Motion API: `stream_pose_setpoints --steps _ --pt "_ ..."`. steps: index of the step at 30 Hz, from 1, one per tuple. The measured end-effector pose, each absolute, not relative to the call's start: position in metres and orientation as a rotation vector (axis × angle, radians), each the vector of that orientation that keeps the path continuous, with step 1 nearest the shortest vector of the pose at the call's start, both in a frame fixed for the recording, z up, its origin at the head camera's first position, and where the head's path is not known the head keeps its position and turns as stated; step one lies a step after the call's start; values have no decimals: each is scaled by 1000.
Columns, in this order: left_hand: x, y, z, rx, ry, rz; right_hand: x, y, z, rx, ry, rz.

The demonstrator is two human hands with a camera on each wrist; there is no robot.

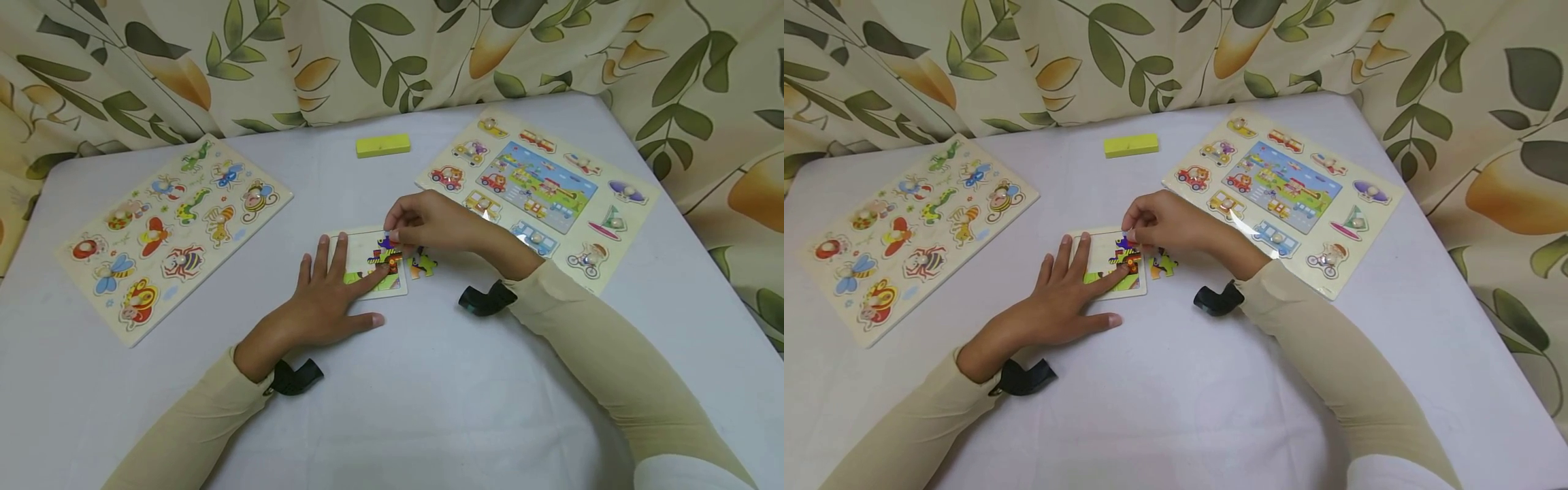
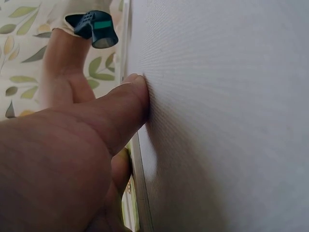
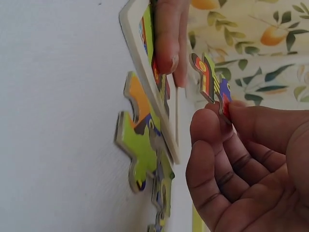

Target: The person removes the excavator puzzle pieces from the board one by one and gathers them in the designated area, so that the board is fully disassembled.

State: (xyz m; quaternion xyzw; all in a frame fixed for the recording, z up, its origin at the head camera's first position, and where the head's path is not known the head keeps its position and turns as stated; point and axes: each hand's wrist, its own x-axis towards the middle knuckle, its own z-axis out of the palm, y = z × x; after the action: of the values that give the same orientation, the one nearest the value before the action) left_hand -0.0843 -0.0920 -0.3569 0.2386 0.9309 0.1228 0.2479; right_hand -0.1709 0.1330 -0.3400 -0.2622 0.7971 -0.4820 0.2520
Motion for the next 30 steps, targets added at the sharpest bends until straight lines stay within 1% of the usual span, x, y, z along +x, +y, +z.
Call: stream_pose_setpoints --steps 13,30 --pt "-84 -91 -359 637 2545 336 -157 155 -338 -645 2184 -1271" --pt "-85 -90 -361 644 2561 331 -139 183 -340 -738 2357 -1116"
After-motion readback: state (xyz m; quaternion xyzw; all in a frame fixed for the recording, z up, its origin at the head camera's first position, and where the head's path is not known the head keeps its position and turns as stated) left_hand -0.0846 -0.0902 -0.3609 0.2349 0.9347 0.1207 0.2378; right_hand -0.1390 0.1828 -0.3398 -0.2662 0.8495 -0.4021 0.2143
